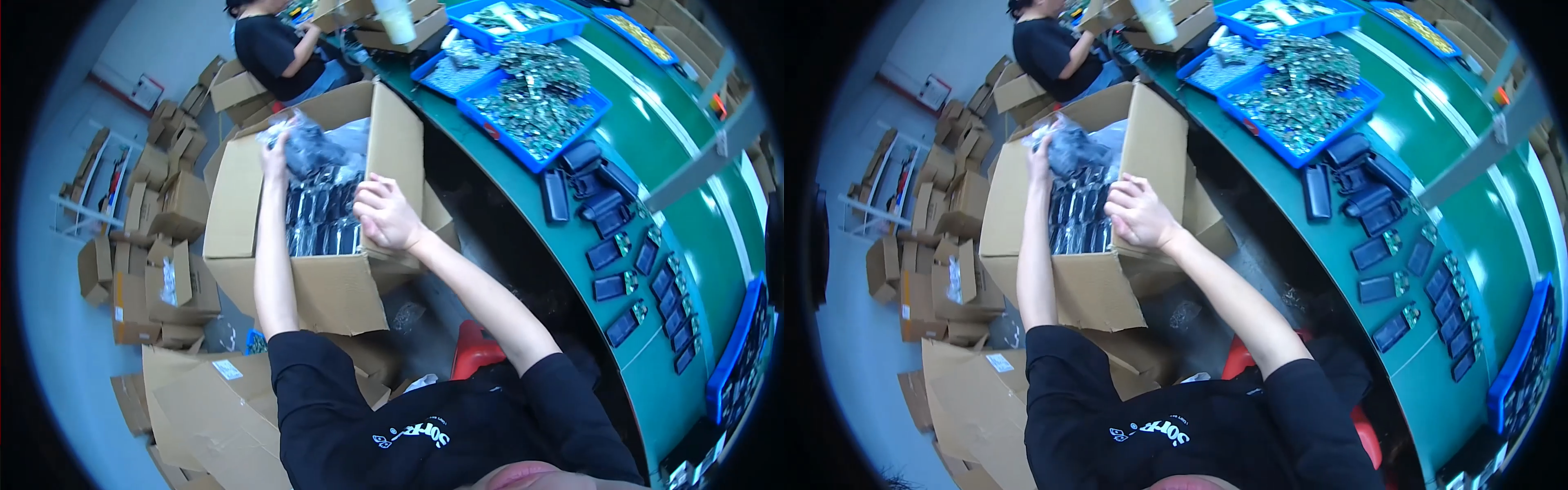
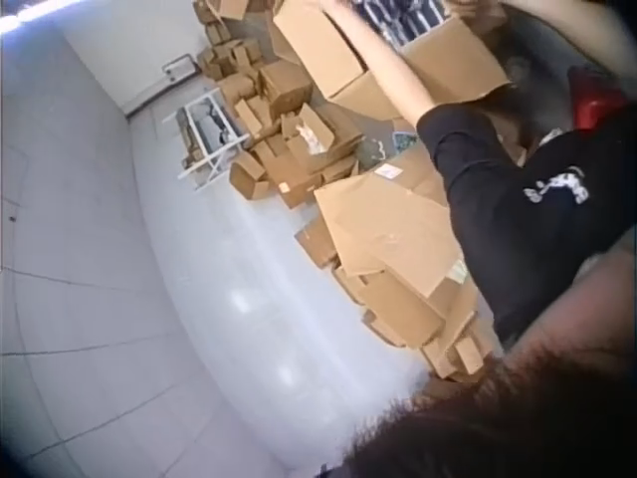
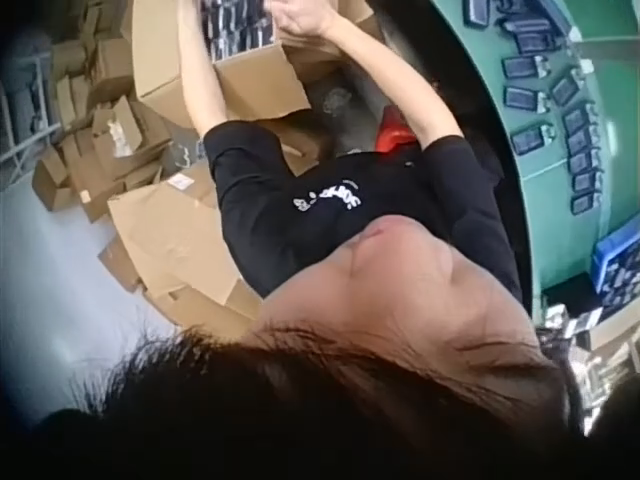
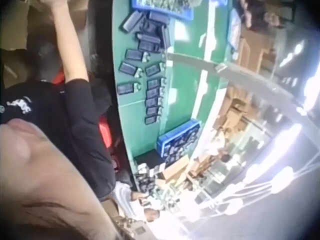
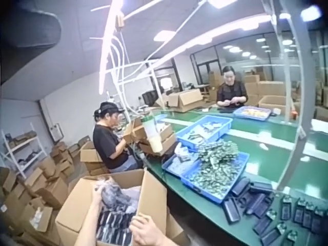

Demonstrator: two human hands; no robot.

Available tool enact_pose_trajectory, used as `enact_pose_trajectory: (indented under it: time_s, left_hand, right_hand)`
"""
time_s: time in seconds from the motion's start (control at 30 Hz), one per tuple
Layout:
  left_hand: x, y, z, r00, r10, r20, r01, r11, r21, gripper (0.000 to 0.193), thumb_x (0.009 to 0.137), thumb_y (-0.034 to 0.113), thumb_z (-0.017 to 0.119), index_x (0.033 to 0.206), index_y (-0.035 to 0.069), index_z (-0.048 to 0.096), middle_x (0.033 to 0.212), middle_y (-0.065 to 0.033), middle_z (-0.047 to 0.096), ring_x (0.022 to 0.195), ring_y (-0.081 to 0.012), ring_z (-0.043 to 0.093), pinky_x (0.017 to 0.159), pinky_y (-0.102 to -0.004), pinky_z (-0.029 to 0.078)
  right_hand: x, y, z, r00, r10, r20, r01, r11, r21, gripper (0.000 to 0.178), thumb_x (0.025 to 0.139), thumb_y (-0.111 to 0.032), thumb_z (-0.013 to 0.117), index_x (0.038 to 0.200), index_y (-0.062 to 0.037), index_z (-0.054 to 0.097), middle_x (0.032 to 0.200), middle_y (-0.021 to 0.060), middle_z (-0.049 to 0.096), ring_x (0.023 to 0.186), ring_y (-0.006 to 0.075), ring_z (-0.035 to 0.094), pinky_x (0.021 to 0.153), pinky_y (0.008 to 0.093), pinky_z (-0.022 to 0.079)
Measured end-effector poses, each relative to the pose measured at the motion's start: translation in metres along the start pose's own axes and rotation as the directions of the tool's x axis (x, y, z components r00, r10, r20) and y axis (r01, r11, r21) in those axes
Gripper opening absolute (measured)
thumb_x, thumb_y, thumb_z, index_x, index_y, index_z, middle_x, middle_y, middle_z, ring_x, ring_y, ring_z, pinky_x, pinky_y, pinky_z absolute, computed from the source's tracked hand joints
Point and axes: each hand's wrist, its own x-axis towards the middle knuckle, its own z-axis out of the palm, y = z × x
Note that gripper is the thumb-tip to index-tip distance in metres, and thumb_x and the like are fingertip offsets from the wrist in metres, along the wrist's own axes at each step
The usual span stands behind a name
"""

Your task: The person assembles electronic components by securing circuit boards into an electronic housing with screws using an electric screwdriver.

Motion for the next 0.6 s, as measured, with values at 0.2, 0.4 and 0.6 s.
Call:
enact_pose_trajectory:
  time_s: [0.2,0.4,0.6]
  left_hand:
    - [-0.009,0.019,-0.002,0.997,-0.070,-0.042,0.050,0.933,-0.357,0.034,0.087,0.024,0.066,0.112,0.001,0.063,0.109,-0.0085,0.065,0.101,-0.0213,0.062,0.091,-0.0360,0.049]
    - [-0.050,0.094,0.062,0.998,-0.056,-0.026,0.030,0.805,-0.592,0.040,0.086,0.029,0.065,0.115,0.002,0.060,0.110,-0.0103,0.065,0.104,-0.0242,0.062,0.093,-0.0401,0.049]
    - [-0.118,0.159,0.148,0.993,-0.015,0.115,0.094,0.678,-0.729,0.039,0.088,0.030,0.061,0.116,0.003,0.059,0.111,-0.0109,0.064,0.104,-0.0253,0.061,0.093,-0.0414,0.049]
  right_hand:
    - [-0.003,-0.003,-0.006,1.000,-0.013,0.026,0.013,1.000,0.008,0.019,0.088,-0.024,0.046,0.085,-0.0099,0.058,0.096,0.0073,0.058,0.110,0.0258,0.053,0.106,0.0478,0.033]
    - [-0.001,-0.006,-0.030,0.989,0.117,0.086,-0.124,0.989,0.085,0.018,0.089,-0.023,0.050,0.089,-0.0091,0.061,0.098,0.0090,0.058,0.111,0.0263,0.053,0.103,0.0465,0.038]
    - [0.029,-0.023,-0.116,0.442,0.893,0.081,-0.275,0.049,0.960,0.069,0.093,-0.047,0.057,0.147,-0.0131,0.029,0.143,0.0151,0.039,0.123,0.0282,0.049,0.095,0.0473,0.045]
